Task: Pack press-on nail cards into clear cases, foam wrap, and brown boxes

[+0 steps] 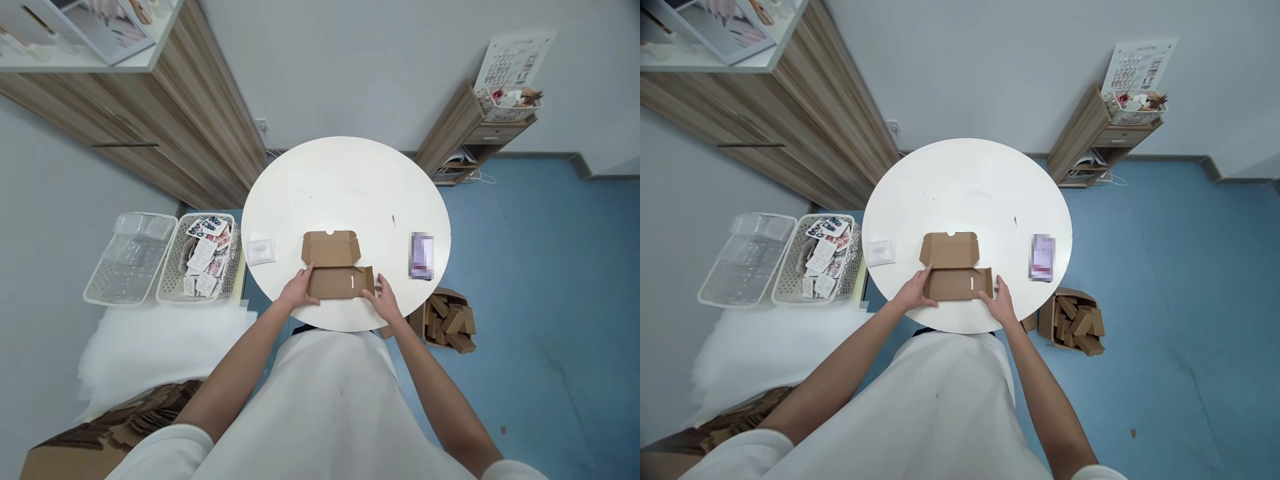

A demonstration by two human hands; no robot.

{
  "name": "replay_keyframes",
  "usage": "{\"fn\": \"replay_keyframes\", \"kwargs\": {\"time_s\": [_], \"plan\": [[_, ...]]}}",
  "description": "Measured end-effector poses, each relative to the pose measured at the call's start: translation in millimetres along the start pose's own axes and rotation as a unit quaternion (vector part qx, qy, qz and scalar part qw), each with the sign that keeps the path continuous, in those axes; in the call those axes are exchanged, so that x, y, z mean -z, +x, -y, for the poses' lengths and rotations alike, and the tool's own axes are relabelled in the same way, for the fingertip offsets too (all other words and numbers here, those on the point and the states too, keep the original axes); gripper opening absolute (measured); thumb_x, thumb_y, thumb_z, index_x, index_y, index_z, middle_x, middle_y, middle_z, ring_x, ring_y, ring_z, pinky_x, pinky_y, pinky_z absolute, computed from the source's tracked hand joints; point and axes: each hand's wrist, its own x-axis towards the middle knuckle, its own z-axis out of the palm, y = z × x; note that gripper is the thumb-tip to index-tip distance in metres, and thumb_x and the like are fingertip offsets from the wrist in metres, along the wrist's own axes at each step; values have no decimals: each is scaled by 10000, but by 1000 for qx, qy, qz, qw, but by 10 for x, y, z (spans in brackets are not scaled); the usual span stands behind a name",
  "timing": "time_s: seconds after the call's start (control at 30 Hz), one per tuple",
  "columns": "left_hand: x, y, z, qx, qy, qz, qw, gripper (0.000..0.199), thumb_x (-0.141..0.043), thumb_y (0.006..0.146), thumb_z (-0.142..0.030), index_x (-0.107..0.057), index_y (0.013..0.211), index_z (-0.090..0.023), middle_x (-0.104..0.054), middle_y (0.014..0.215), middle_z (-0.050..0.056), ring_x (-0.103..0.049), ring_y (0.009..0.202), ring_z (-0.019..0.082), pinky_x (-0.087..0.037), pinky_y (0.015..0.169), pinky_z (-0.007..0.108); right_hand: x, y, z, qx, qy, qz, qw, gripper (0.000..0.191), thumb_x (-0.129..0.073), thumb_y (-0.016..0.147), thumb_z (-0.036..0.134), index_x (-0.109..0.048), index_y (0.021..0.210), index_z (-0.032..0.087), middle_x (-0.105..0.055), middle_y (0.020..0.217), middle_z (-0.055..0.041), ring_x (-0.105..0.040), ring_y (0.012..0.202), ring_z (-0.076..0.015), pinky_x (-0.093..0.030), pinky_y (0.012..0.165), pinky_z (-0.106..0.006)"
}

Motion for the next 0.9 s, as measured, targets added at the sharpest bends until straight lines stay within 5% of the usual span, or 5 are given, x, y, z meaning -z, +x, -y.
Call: {"fn": "replay_keyframes", "kwargs": {"time_s": [0.1,0.2,0.57,0.73,0.9], "plan": [[-21,-1,-13,4,-12,-6,1000,1194,-764,478,-451,-23,1391,-245,-435,1185,133,-499,1054,316,-420,767,339,30,37,-45,-81,144,36,986,683,-480,763,512,-306,1339,189,-420,1332,-138,-515,1110,-249,-464,860,-383],[-29,-5,-42,9,-21,-7,1000,1194,-777,463,-429,-48,1390,-242,-429,1197,142,-496,1060,326,-424,757,344,6,85,26,-92,185,53,977,609,-467,772,512,-398,1283,187,-498,1261,-120,-533,1081,-238,-481,827,-367],[-118,-57,-148,28,-36,-9,999,1197,-781,450,-433,-60,1387,-245,-439,1188,133,-516,1019,316,-428,722,325,-189,273,249,-42,32,48,997,400,-535,671,453,-503,983,204,-569,790,3,-532,637,-146,-434,614,-300],[-160,-100,-173,38,-46,-2,998,1202,-773,467,-449,-31,1392,-247,-442,1159,122,-533,972,303,-429,700,318,-241,363,230,-34,-38,41,998,117,-478,682,308,-394,714,233,-457,580,57,-449,553,-136,-347,535,-254],[-209,-68,-184,34,-54,-2,998,1195,-772,472,-465,-39,1394,-265,-433,1135,110,-523,978,301,-426,718,321,-241,379,178,-17,-61,39,997,131,-423,656,200,-299,639,238,-370,518,69,-354,492,-125,-274,492,-237]]}}
